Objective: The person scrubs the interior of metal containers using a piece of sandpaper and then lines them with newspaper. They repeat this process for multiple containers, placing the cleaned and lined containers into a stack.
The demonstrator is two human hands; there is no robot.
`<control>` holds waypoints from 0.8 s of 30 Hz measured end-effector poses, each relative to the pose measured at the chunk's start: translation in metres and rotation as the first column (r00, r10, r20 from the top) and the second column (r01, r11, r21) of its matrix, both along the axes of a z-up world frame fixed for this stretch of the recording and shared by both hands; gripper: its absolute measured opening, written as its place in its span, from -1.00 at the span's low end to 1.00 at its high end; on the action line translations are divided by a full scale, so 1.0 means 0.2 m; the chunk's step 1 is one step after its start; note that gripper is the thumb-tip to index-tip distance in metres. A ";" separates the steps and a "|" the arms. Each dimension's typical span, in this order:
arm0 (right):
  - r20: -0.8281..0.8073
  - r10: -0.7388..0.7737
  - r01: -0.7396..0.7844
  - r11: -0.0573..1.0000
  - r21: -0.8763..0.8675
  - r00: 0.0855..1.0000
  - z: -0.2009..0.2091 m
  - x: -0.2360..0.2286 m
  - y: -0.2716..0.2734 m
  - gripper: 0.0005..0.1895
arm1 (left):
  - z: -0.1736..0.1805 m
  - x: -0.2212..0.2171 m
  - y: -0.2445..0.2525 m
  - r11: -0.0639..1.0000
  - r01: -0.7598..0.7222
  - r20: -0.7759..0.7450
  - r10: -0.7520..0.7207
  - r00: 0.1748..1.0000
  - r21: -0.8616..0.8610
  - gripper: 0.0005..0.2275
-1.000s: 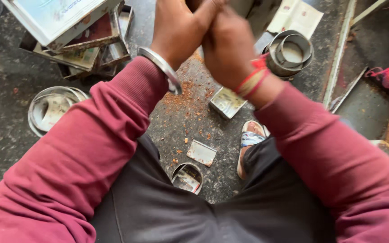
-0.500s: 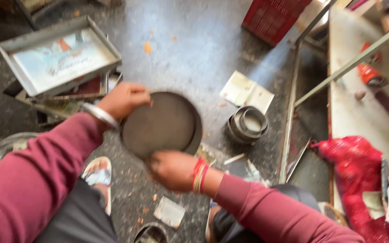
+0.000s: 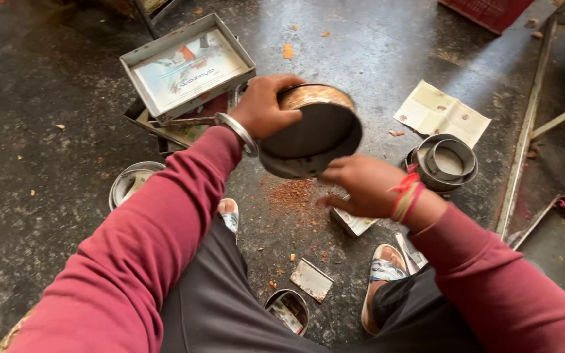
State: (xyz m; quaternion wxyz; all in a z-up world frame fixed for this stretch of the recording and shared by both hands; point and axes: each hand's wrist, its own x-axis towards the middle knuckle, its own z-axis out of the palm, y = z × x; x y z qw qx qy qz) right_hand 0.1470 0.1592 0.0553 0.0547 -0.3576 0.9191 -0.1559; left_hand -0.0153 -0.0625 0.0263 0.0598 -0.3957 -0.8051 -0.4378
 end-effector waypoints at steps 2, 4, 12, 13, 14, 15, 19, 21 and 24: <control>-0.057 -0.083 0.080 0.996 -0.050 0.995 0.02 -0.03 0.03 -0.56 | 0.04 0.05 0.04 0.996 0.051 -0.011 -0.050 0.999 0.071 -0.54; -0.098 -0.150 0.139 0.984 -0.111 0.984 0.02 -0.06 0.01 -0.52 | 0.09 0.10 0.08 0.992 0.069 -0.028 -0.067 0.997 0.108 -0.55; -0.298 -0.277 0.248 0.960 -0.133 0.913 -0.31 -0.13 -0.25 -0.59 | 0.14 0.21 0.27 0.963 -0.003 -0.085 0.027 0.996 0.270 -0.59; -0.319 -0.259 0.242 0.966 -0.094 0.912 -0.36 -0.12 -0.26 -0.63 | 0.13 0.20 0.26 0.965 -0.021 -0.056 0.037 0.998 0.261 -0.60; -0.343 -0.239 0.233 0.971 -0.057 0.909 -0.42 -0.12 -0.28 -0.65 | 0.13 0.19 0.24 0.967 -0.040 -0.031 0.049 0.998 0.250 -0.62; -0.397 -0.197 0.208 0.978 -0.017 0.896 -0.46 -0.09 -0.28 -0.63 | 0.12 0.18 0.21 0.975 -0.036 -0.032 0.044 0.999 0.219 -0.62; -0.340 -0.029 0.093 0.980 0.174 0.940 -0.56 0.10 -0.29 -0.65 | 0.05 0.16 0.09 0.999 -0.013 0.021 0.012 1.000 0.047 -0.61; -0.052 0.109 -0.078 0.905 0.418 0.993 -0.54 0.21 -0.31 -0.75 | 0.02 0.13 0.02 0.999 0.024 0.029 -0.023 0.999 -0.045 -0.61; 0.013 0.236 -0.231 0.940 0.252 0.972 -0.44 0.34 -0.32 -0.53 | -0.01 0.07 -0.04 0.993 0.049 -0.016 -0.051 0.999 -0.111 -0.60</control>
